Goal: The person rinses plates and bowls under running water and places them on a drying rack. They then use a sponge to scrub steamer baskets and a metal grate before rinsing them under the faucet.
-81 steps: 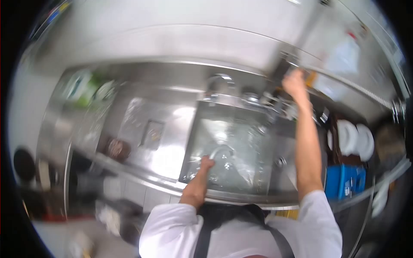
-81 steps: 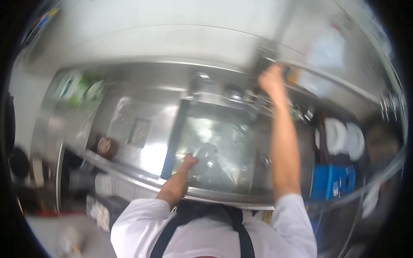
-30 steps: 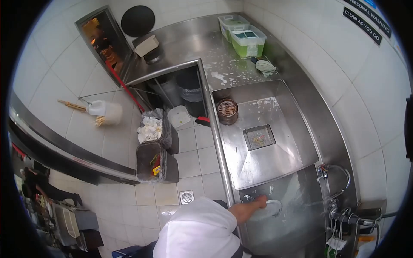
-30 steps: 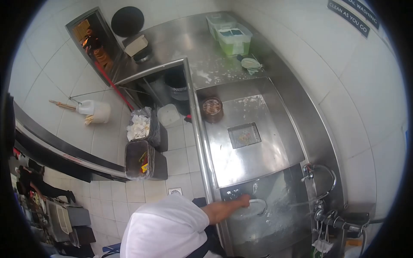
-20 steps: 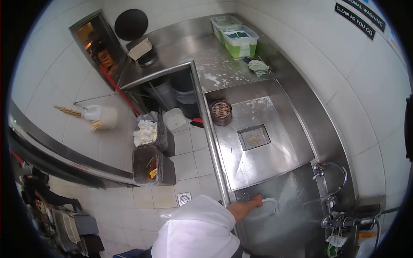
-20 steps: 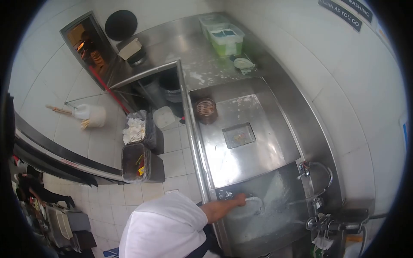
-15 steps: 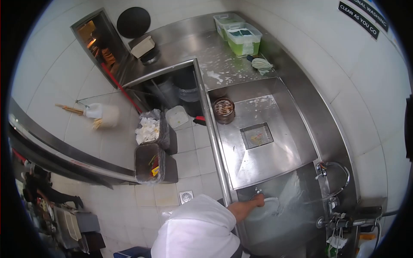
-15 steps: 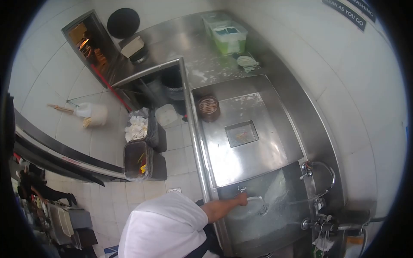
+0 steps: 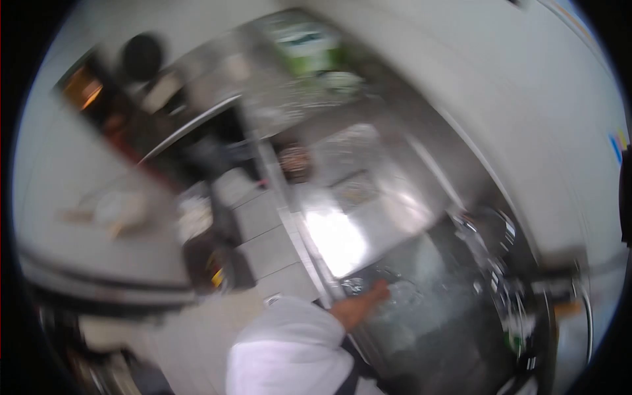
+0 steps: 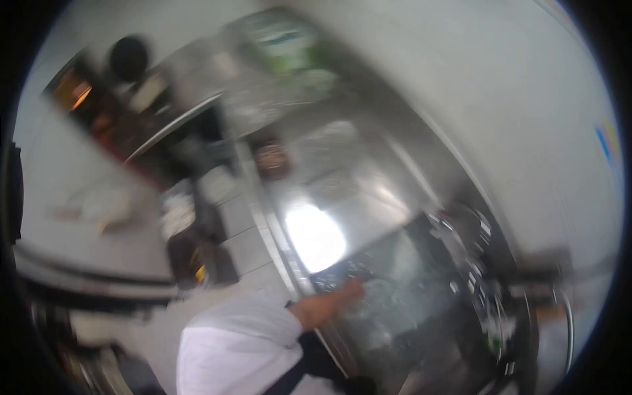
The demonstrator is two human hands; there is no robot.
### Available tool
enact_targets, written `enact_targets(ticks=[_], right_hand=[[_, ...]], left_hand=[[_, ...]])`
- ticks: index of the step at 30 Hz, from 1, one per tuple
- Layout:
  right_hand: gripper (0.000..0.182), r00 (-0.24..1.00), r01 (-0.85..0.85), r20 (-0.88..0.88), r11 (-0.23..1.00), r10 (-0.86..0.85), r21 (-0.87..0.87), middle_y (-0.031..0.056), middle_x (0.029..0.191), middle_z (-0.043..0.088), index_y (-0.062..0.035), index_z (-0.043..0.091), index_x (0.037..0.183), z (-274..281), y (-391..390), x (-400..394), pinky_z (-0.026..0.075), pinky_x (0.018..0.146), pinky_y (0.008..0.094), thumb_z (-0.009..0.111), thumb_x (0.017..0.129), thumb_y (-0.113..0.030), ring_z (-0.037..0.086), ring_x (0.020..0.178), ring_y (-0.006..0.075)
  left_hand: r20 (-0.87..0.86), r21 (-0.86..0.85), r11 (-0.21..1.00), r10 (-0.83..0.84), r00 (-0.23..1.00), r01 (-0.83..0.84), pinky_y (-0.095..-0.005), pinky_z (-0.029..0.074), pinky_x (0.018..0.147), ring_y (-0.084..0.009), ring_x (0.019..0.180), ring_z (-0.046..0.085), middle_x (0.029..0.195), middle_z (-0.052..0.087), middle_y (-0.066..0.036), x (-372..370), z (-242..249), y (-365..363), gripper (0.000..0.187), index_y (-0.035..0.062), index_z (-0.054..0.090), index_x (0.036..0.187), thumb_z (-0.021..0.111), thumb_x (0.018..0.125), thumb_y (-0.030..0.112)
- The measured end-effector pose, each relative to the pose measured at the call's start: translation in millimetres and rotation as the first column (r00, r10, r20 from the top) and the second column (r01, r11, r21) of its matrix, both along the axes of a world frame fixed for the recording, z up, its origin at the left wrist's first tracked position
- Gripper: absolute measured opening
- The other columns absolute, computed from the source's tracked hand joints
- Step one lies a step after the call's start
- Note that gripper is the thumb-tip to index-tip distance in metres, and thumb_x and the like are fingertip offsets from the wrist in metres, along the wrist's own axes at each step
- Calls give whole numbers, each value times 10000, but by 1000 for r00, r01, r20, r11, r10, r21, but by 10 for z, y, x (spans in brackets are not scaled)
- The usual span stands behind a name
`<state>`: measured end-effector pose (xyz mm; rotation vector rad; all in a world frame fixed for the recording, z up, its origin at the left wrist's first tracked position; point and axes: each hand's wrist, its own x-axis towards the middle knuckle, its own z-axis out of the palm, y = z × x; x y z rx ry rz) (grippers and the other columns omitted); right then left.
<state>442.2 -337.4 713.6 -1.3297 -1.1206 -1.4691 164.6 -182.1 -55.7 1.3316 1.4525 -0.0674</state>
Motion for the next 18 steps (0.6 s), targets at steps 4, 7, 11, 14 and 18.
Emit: enact_targets(ticks=[4,7,11,14,18], right_hand=[[311,842,444,-264,882,-470,-157,172,932,721,34,670,1037,-210,50,-103,557,827,382,472,798,44,710,883,270],[183,942,74,-334,991,-32,114,130,898,652,-44,527,1042,-532,1042,306,535,674,368,500,928,-184,674,723,239],[296,675,-259,-493,801,549,539,77,907,593,-99,477,1137,-532,1254,262,483,698,303,536,984,-346,637,745,186],[283,588,-407,-508,773,629,487,55,920,578,-75,488,1144,-488,1319,222,471,711,276,556,984,-298,634,787,163],[243,625,-375,-515,804,587,462,42,937,573,-40,506,1118,-440,1253,173,480,721,276,554,989,-240,629,862,154]], left_hand=[[-160,267,671,-677,719,692,-478,442,982,-365,1194,533,1194,633,-164,-229,-106,879,493,68,640,1167,600,829,424],[-180,348,803,-450,875,484,-467,449,974,-381,1124,587,1170,618,-281,-727,99,1466,565,-121,629,1057,682,692,307],[260,92,987,102,960,-130,-393,532,664,-289,742,673,860,680,-214,-568,505,1620,451,-142,622,984,652,589,74],[239,72,997,12,971,-30,-391,529,639,-268,721,667,843,681,-197,-550,619,1567,436,-129,621,983,644,587,52],[172,46,994,91,981,-100,-387,508,598,-261,676,653,801,681,-181,-529,573,1579,368,-107,645,926,641,586,35]])
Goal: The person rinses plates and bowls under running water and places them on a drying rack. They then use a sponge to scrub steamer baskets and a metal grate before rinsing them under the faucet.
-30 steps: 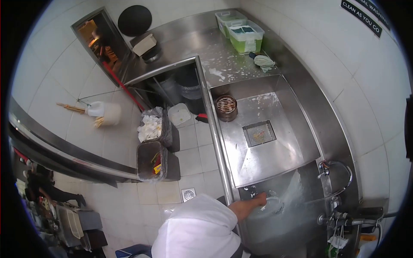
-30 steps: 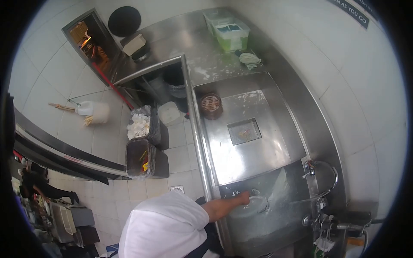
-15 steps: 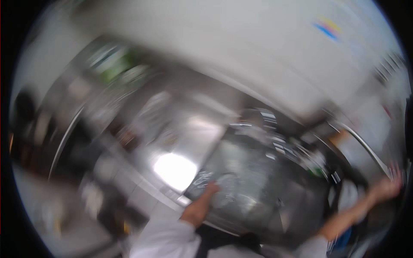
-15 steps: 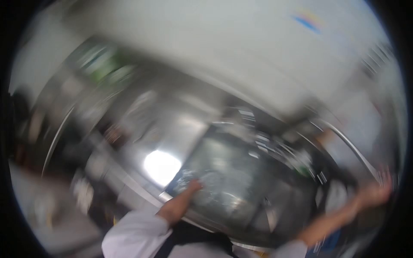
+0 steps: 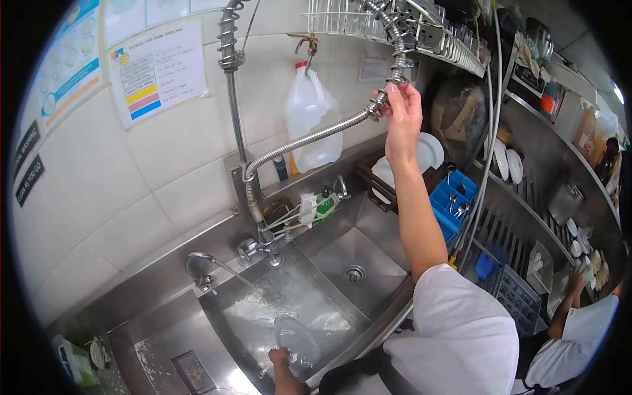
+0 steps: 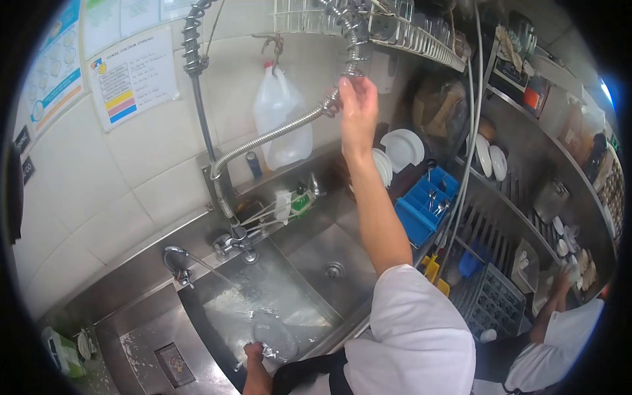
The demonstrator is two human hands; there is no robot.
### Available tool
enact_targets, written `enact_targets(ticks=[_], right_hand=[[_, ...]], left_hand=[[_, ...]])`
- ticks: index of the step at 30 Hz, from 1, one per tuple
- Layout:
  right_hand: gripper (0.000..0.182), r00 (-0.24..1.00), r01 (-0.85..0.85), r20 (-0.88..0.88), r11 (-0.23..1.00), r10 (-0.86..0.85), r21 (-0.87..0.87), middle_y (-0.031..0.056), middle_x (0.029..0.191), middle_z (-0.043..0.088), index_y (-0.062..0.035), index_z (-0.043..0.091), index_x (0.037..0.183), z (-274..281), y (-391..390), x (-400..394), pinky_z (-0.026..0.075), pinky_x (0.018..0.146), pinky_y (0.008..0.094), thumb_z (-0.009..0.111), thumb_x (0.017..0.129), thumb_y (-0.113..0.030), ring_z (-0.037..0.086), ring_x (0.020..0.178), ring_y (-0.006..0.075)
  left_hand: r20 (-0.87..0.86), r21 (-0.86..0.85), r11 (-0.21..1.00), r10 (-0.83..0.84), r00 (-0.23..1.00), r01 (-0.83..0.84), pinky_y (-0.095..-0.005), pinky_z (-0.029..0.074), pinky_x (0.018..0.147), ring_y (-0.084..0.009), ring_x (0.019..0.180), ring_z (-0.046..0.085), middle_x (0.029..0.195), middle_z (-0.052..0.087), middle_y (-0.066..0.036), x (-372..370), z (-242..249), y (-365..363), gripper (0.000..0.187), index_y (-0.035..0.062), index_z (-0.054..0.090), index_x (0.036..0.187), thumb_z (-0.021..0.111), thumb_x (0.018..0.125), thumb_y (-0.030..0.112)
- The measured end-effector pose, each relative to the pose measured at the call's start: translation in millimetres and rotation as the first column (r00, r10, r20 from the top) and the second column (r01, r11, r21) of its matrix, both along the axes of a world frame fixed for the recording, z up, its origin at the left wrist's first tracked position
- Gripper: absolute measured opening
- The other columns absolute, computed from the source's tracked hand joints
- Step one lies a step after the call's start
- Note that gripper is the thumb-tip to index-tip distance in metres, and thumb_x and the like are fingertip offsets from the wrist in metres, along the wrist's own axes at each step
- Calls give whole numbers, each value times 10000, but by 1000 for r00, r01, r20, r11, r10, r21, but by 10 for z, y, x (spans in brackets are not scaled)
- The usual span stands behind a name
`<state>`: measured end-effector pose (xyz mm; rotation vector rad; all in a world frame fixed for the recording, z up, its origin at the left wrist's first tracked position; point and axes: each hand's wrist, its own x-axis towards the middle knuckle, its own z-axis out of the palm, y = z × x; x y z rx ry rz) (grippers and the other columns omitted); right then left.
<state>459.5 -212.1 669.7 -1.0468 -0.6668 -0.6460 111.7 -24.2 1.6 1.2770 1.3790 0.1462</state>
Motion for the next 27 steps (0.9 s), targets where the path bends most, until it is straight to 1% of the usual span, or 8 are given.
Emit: enact_targets(ticks=[2,4,6,11,13,15,22,27], right_hand=[[238,999,54,11,999,-54,7,42,944,577,-33,510,1108,-12,-53,33,483,724,280,550,990,-236,629,879,153],[210,999,-41,-38,998,39,-49,49,952,582,-33,510,1093,-4,-126,110,483,723,285,531,996,-217,627,875,156],[196,995,-76,-69,995,72,-66,51,957,585,-34,511,1080,84,-147,164,484,725,289,524,996,-210,626,869,157],[161,989,-81,-131,992,68,-100,54,961,592,-41,514,1044,183,-118,177,479,720,292,503,995,-194,621,852,158],[167,993,15,-112,990,-31,-140,52,956,592,-45,515,1032,249,-80,203,467,701,280,498,995,-207,618,835,151],[172,995,12,-99,987,-28,-160,50,948,591,-47,516,1032,340,-86,177,461,693,276,495,996,-214,615,824,146],[196,992,96,-57,960,-115,-262,34,930,595,-52,529,1040,265,-289,218,448,667,262,493,997,-240,604,802,123],[225,991,107,-57,979,-118,-174,46,929,589,-43,521,1051,230,-308,177,511,707,283,484,1007,-261,607,821,124]], left_hand=[[37,35,998,-50,998,49,-383,508,598,-264,676,654,804,681,-183,-47,20,-56,357,-106,646,913,643,584,31],[72,71,993,-101,992,96,-380,507,597,-267,675,655,806,682,-184,-103,98,-70,346,-106,648,901,644,582,27],[-17,-37,969,-246,969,245,-390,534,726,-330,899,668,1143,600,-310,-85,237,-26,715,-196,436,1274,617,611,2],[41,-22,972,-232,972,233,-396,531,729,-336,868,664,1036,638,-283,-27,204,26,659,-210,470,1212,619,610,16],[46,-5,973,-232,972,232,-397,531,720,-334,846,663,994,649,-269,28,79,55,634,-211,488,1185,620,610,23],[50,64,944,-327,944,323,-394,526,677,-316,810,660,943,656,-245,90,-103,101,577,-205,518,1135,609,620,39],[43,28,974,-227,973,226,-395,519,627,-295,766,662,907,664,-229,-44,282,0,524,-170,555,1100,602,643,83],[-11,31,952,-304,953,304,-396,530,668,-308,794,672,919,669,-235,-155,296,-24,536,-159,573,1112,622,632,74]])
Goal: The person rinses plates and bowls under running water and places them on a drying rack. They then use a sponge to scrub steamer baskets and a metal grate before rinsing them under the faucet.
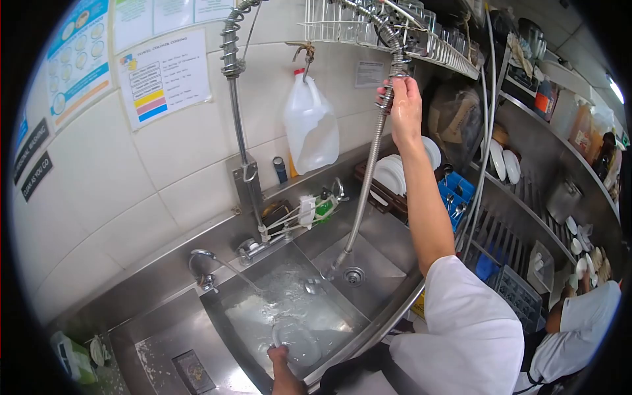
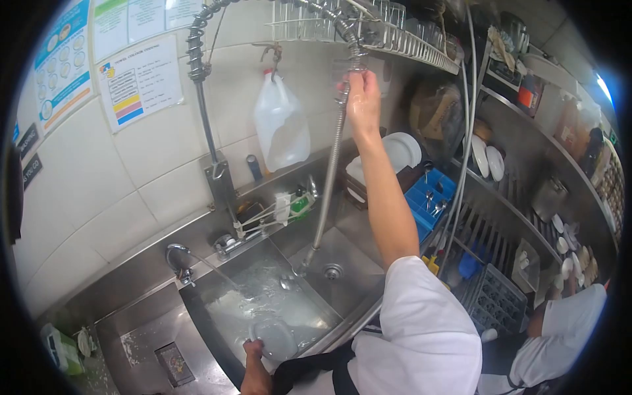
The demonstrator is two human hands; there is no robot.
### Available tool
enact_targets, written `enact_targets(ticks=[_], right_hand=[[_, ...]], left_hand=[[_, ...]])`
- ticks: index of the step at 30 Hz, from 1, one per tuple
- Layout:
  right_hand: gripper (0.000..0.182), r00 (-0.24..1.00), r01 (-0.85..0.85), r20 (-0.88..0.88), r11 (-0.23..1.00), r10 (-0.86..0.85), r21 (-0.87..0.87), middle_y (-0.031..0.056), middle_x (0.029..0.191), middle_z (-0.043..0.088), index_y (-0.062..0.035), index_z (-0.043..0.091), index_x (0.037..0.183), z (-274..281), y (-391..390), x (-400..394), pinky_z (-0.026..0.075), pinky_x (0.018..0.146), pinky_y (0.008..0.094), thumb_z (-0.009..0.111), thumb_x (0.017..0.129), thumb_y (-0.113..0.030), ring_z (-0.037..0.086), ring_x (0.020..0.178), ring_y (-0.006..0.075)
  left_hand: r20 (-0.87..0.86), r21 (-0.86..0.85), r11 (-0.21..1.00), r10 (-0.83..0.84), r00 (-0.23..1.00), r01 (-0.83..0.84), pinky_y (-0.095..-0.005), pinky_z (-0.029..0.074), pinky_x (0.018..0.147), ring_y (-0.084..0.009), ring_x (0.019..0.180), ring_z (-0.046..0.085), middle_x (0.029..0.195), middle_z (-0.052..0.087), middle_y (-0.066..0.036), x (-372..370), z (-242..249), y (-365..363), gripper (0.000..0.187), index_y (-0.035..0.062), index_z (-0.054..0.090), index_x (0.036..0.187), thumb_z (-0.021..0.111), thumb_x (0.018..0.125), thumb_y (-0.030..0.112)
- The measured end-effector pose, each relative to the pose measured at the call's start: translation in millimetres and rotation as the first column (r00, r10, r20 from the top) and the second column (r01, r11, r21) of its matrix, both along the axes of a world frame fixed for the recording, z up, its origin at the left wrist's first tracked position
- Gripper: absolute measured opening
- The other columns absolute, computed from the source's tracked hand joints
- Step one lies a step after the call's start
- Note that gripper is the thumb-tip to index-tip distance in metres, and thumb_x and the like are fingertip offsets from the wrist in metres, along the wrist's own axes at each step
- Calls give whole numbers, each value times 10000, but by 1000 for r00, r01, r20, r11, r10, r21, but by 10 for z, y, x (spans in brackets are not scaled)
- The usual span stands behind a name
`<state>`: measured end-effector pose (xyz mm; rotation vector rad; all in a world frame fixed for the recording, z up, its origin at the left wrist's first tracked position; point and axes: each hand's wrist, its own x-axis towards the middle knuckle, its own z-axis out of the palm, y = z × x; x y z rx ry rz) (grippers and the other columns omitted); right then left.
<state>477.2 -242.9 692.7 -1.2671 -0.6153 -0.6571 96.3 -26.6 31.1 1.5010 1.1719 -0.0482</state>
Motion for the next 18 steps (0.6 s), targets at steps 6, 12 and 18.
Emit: enact_targets(ticks=[6,12,18], right_hand=[[338,999,-28,45,1000,28,2,73,1008,571,-15,459,1210,-189,117,23,513,738,298,483,1011,-286,616,858,159],[693,945,327,91,929,-315,-176,120,1126,554,25,221,1422,-876,433,-276,474,877,310,625,930,-250,590,1015,199],[516,956,186,-95,826,-276,-532,151,1003,532,38,221,1368,-3226,991,-816,465,864,370,468,919,-20,572,936,250]], left_hand=[[-47,43,997,65,997,-63,-388,533,676,-309,808,678,937,676,-230,-84,-68,-10,536,-154,577,1113,633,621,53],[-18,-15,1000,8,1000,-9,-393,535,717,-324,853,676,960,674,-247,86,-72,50,599,-150,574,1154,634,596,60],[-52,139,989,49,997,-41,-406,515,828,-379,935,669,966,675,-285,-159,-206,-39,479,-114,644,1026,615,629,152]])
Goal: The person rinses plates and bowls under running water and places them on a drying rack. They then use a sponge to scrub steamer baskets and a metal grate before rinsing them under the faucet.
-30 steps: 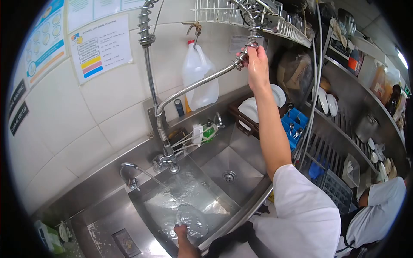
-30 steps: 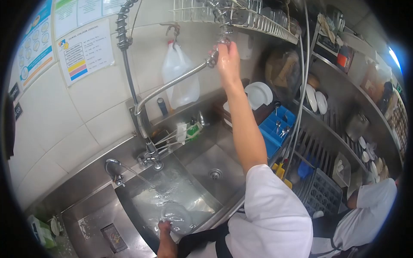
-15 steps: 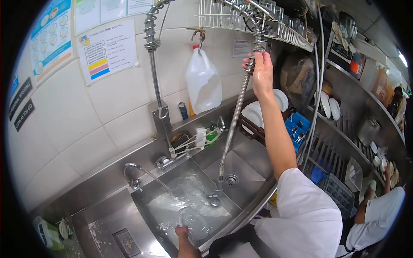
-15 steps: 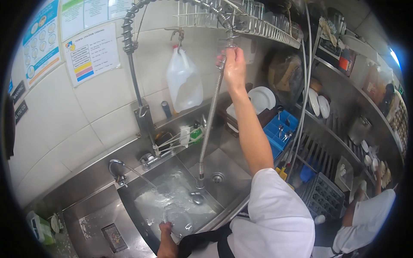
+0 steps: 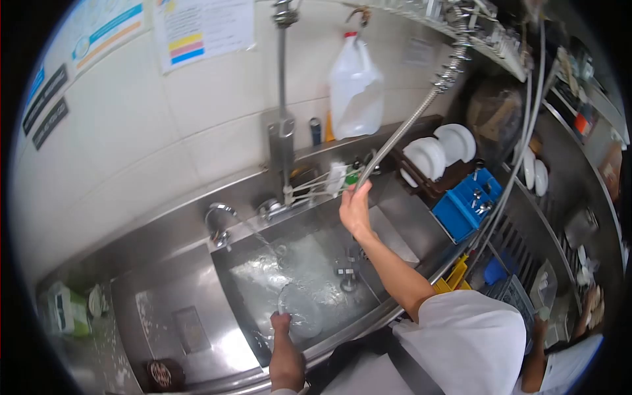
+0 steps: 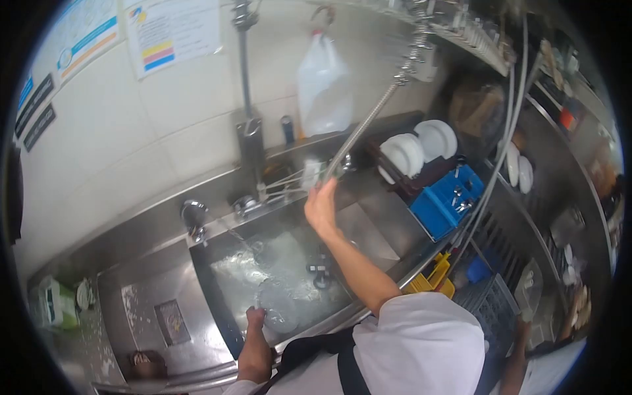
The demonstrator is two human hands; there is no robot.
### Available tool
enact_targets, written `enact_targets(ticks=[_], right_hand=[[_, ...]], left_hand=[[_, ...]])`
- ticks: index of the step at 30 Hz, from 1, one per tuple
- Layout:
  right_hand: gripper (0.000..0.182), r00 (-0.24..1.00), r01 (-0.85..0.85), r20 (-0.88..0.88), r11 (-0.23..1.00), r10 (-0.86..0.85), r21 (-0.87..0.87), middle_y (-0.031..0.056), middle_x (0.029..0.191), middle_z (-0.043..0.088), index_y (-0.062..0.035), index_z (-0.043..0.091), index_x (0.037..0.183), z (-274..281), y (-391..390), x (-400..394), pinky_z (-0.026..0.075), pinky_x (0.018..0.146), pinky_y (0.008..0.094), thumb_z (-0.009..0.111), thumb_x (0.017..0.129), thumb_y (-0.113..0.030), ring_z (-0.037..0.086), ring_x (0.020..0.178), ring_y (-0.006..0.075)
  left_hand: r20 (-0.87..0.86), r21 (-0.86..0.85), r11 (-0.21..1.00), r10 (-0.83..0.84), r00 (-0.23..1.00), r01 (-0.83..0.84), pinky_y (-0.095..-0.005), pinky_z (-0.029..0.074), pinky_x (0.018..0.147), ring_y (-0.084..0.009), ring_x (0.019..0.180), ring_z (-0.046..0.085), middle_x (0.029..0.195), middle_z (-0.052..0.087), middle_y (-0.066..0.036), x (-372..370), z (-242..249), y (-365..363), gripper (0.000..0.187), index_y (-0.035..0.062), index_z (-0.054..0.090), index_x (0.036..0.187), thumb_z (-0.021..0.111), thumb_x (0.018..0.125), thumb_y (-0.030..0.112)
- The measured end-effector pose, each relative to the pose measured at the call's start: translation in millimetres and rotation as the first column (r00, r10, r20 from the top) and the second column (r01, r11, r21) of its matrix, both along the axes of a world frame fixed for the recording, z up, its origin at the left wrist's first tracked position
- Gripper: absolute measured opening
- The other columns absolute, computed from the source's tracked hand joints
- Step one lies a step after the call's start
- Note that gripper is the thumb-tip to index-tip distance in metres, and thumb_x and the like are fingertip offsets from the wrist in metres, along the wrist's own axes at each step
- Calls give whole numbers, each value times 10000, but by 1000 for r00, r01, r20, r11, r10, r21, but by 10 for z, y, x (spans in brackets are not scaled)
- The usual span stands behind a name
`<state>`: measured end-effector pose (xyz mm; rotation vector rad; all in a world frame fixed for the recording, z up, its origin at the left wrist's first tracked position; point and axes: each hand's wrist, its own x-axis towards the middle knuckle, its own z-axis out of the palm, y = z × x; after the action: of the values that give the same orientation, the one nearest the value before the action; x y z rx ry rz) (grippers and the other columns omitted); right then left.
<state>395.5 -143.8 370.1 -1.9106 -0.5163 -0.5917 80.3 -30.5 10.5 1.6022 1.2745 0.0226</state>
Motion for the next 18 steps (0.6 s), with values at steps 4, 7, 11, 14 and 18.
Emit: enact_targets(ticks=[4,7,11,14,18], right_hand=[[413,989,-146,-66,963,134,-225,378,992,556,95,233,1242,418,433,195,464,809,499,465,919,-20,591,907,506],[417,976,-215,-98,946,197,-244,412,1050,538,137,297,1215,900,927,488,444,881,521,500,890,-26,547,1018,539],[465,957,-274,-171,922,234,-274,409,1088,537,147,293,1242,1179,1335,464,444,910,512,514,897,-73,547,1044,529],[531,917,-367,-250,901,310,-231,409,1140,525,148,270,1283,1190,1316,369,437,944,491,531,910,-126,540,1084,518],[606,876,-467,-225,869,428,-166,376,1198,529,104,231,1346,913,992,126,426,985,467,562,915,-163,559,1131,460]], left_hand=[[-5,-31,999,11,1000,-12,-404,517,832,-375,949,670,988,683,-265,244,-30,10,497,-97,648,1047,629,615,147],[51,34,997,69,996,-70,-400,521,817,-369,935,675,975,687,-260,341,-55,-37,495,-89,656,1039,638,603,147],[-114,-130,991,-52,992,37,-361,535,817,-316,985,668,1061,675,-251,201,-41,26,622,-92,570,1236,660,652,104],[-48,-139,989,40,998,-46,-387,520,867,-343,1025,652,1055,672,-266,134,-73,-3,566,-102,621,1143,659,625,124],[-128,147,981,-105,986,123,-414,529,798,-374,880,684,912,695,-254,53,-177,-4,467,-44,695,956,676,553,191]])
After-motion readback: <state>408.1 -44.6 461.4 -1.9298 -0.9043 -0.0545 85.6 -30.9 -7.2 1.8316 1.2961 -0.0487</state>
